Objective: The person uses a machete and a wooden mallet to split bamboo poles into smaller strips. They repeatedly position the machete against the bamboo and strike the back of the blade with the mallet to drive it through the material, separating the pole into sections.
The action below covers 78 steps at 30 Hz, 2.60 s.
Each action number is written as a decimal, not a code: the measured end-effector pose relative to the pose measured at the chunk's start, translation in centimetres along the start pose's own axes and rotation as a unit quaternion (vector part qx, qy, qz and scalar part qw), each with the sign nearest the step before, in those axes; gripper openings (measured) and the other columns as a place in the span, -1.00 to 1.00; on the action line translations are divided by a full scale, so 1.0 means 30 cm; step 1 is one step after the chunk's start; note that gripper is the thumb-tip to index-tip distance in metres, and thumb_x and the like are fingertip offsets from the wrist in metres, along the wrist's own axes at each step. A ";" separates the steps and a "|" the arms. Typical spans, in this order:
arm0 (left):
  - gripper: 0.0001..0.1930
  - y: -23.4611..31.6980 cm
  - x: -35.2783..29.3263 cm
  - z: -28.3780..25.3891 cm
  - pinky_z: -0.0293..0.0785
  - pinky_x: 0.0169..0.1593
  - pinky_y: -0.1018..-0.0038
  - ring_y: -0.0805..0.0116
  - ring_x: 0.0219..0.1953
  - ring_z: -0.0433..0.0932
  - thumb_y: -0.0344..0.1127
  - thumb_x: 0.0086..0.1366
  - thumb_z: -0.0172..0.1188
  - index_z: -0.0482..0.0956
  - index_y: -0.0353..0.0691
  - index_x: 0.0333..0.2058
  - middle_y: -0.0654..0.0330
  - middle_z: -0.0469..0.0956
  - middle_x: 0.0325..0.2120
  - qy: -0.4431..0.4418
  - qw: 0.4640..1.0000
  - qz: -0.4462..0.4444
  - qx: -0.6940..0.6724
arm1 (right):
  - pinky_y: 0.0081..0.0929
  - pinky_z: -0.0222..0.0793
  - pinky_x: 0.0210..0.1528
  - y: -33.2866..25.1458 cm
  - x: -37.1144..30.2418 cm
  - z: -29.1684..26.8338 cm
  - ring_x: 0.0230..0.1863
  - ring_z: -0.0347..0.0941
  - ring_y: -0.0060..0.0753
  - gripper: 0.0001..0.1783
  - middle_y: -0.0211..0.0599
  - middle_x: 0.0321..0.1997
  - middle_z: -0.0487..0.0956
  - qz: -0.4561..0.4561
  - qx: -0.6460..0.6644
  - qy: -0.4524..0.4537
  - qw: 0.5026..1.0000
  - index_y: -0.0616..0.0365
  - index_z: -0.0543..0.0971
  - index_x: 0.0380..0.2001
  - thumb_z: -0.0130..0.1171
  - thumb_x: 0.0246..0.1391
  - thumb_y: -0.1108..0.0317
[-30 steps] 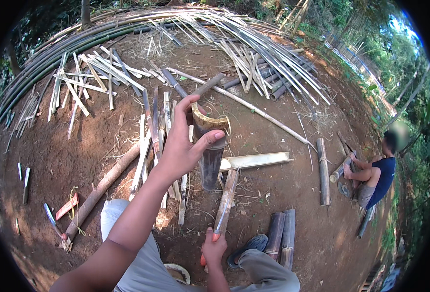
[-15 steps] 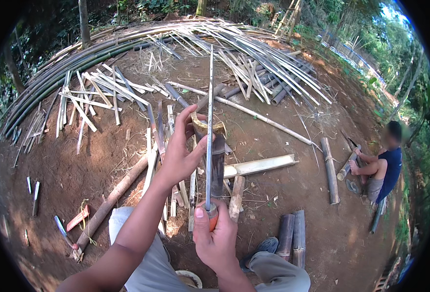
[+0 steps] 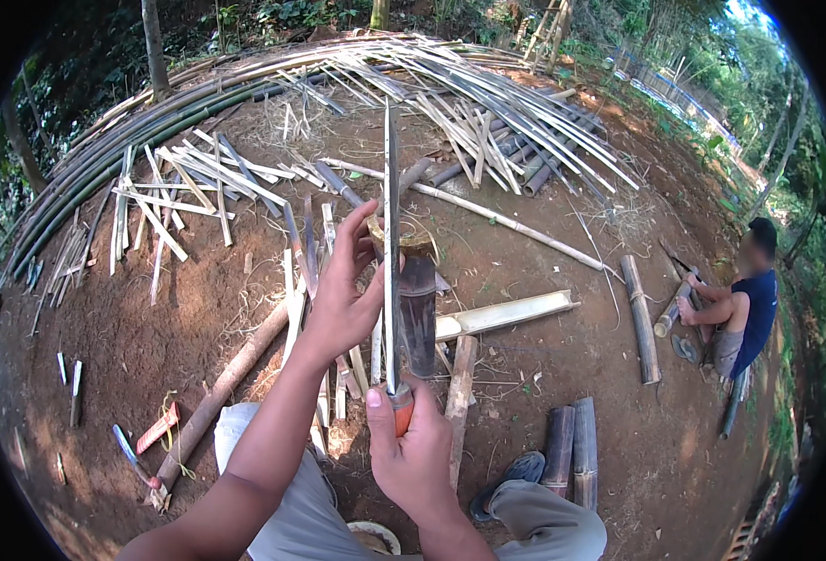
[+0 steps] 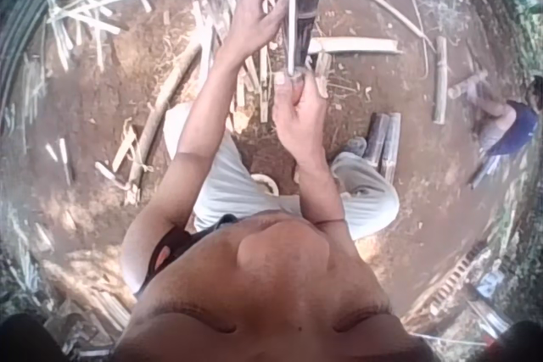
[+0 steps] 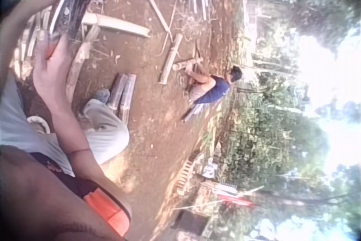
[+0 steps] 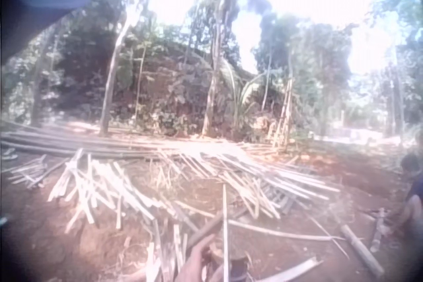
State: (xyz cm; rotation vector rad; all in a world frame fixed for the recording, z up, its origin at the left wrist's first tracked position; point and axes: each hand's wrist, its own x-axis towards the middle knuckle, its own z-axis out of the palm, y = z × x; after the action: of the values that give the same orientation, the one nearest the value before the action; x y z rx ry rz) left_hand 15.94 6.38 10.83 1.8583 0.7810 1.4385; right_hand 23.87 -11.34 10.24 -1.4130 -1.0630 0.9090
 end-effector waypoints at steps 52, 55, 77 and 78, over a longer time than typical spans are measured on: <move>-0.35 0.142 -0.084 0.033 0.56 -0.03 0.21 0.07 -0.05 0.64 0.03 0.44 0.17 0.29 -0.50 0.16 -0.27 0.56 -0.09 0.041 0.988 -0.150 -0.016 | -0.51 0.34 -0.51 -0.022 0.040 -0.027 -0.58 0.45 -0.60 -0.64 -0.37 -0.59 0.50 0.004 0.024 0.008 1.000 0.33 0.44 -0.08 0.18 0.37 0.20; -0.35 0.306 -0.086 -0.037 0.59 -0.32 0.24 0.07 -0.39 0.70 0.13 0.37 0.24 0.41 -0.51 -0.07 -0.13 0.61 -0.48 -0.192 0.953 -0.229 0.044 | -0.49 0.39 -0.45 0.008 0.057 -0.050 -0.50 0.51 -0.57 -0.60 -0.36 -0.56 0.53 0.012 0.046 -0.002 0.999 0.35 0.40 0.00 0.20 0.36 0.21; -0.26 0.127 -0.393 0.183 0.51 -0.06 0.40 0.29 -0.08 0.52 0.00 0.46 0.17 -0.05 -0.32 0.27 -0.12 0.41 -0.02 -0.134 0.938 -0.173 -0.269 | -0.43 0.40 -0.16 -0.058 0.153 -0.154 -0.30 0.46 -0.45 -0.33 -0.26 -0.33 0.54 -0.120 -0.137 0.092 0.979 0.36 0.41 0.19 -0.14 0.47 -0.13; -0.29 0.165 -0.375 0.161 0.51 -0.09 0.42 0.33 -0.12 0.53 0.01 0.45 0.19 0.01 -0.32 0.25 -0.08 0.45 -0.05 -0.143 0.924 -0.216 -0.280 | -0.36 0.41 -0.10 -0.053 0.168 -0.190 -0.26 0.48 -0.38 -0.29 -0.21 -0.31 0.55 -0.157 -0.248 0.116 0.949 0.35 0.47 0.16 -0.21 0.48 -0.16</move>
State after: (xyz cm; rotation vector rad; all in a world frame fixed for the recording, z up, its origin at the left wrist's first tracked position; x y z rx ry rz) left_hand 18.51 -6.07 7.28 1.3074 0.5160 0.9477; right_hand 30.61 -8.28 12.60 -1.6441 -1.3421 0.2386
